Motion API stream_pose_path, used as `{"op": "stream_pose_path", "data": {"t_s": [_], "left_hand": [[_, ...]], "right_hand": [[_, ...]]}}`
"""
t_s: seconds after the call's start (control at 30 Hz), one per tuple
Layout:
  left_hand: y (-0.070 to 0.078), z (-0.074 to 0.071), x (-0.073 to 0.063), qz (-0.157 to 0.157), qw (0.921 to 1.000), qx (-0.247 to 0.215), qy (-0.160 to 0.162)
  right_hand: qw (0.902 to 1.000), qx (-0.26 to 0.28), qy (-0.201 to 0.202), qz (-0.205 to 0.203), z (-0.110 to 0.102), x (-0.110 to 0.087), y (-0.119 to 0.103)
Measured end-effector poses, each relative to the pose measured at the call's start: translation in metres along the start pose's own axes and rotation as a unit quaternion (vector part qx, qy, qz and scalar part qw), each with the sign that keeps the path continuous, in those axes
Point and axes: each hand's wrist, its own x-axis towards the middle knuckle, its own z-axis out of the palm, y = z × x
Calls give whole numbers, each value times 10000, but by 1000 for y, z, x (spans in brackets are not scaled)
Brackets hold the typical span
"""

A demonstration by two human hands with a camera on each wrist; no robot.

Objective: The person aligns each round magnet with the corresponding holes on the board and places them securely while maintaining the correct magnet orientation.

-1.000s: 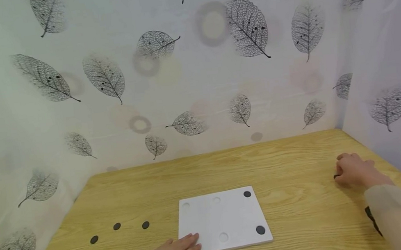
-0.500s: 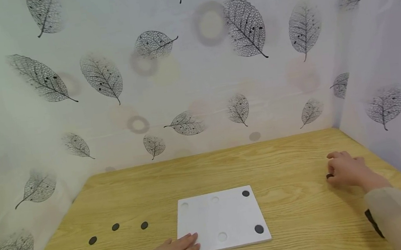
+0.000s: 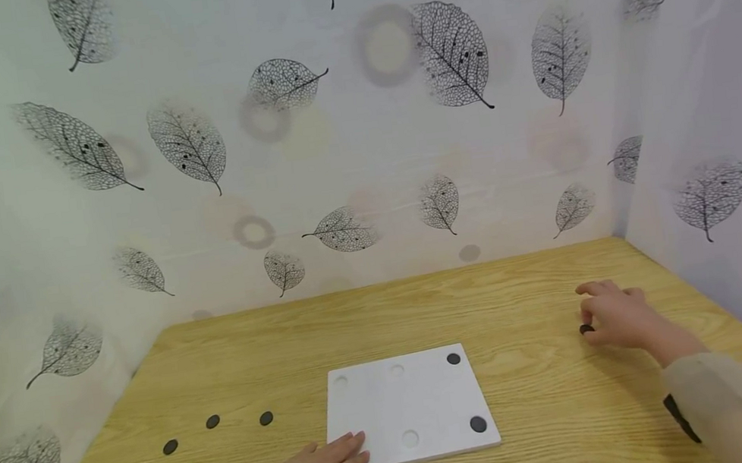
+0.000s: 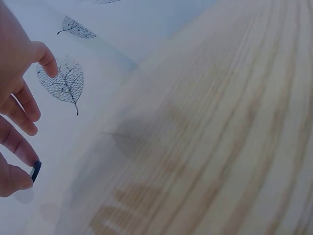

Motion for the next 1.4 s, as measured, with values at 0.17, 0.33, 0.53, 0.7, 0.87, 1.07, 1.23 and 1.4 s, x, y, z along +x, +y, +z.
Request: {"op": "stream_pose_path", "data": {"t_s": [0.17,0.33,0.53,0.7,0.87,1.07,1.23,1.4], "left_hand": [[0,0,0,-27,10000,-29,-22],[1,-1,-1,-55,10000,-59,-36],[1,-1,-2,-99,9999,-99,-69],[0,0,-1,4,10000,57,24],[0,1,-1,55,9999,115,81],[1,1,-2,-9,10000,55,38],[2,0,0,-179,9996,-156,-118],[2,0,0,-208,9996,-165,-127]], "right_hand": [[9998,-20,86,-193,-2,2,-12],[9989,33,212,-417,-3,3,-24],[9975,-4,305,-635,-1,6,-37],[9954,-50,395,-876,-2,8,-49],[9927,-123,400,-1135,-3,11,-60],[9897,-192,369,-1372,-3,14,-76],[9877,-249,333,-1507,-2,15,-87],[9866,-252,278,-1586,-1,17,-95]]}}
